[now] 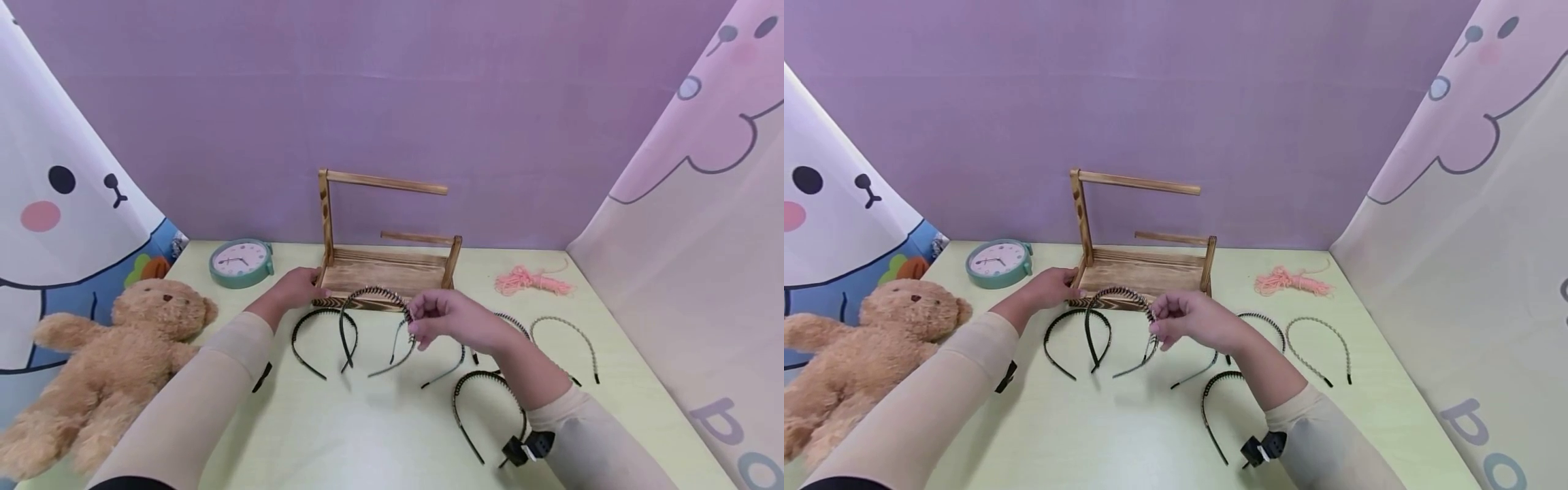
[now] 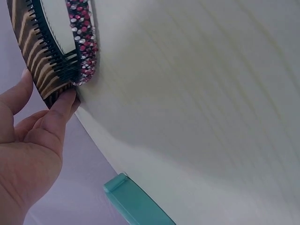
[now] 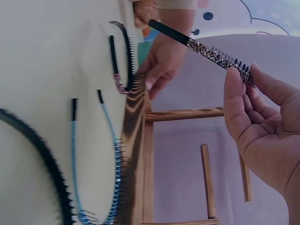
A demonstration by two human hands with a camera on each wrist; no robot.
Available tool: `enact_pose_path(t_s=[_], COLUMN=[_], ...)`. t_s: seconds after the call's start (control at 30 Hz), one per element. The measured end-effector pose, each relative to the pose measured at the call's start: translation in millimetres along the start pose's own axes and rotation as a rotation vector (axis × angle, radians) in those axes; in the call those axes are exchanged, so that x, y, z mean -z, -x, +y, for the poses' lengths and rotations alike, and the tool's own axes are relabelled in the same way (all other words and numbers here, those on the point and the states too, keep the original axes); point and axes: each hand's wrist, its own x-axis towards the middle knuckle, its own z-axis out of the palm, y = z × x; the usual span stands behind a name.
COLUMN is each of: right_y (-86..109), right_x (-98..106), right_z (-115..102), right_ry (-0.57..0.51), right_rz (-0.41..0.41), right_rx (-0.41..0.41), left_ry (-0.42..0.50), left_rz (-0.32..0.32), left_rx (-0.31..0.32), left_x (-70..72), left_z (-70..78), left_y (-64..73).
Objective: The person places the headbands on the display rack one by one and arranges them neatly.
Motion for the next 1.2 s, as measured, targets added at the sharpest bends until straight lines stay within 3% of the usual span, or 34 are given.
enact_pose_path(t_s=[0.17, 0.33, 0.6, 0.8, 1.0, 1.2], right_y=[-12.0, -34.8, -72.8, -89.2, -94.9, -96.4], right_x=[6, 12, 20, 25, 31, 39], right_z=[-12, -18, -10, 1, 16, 34], right_ry=[-0.045, -0.021, 0.191, 0.277, 0.367, 0.395], right_rz=[0.127, 0.285, 0.517, 0.572, 0.592, 0.630], right_rx=[0.043, 0.087, 0.072, 0.057, -0.023, -0.087], left_ry=[0.000, 0.004, 0.005, 0.012, -0.001, -0.031], left_rz=[-0.002, -0.005, -0.009, -0.001, -0.002, 0.007], left_rx=[0.006, 0.009, 0.022, 0.045, 0.079, 0.073], left_x=[1.4, 3.0, -0.6, -3.4, -6.1, -6.8], left_z=[0.8, 1.9, 7.7, 14.2, 20.1, 18.9], left_y=[3.7, 6.1, 7.6, 10.9, 15.2, 15.2])
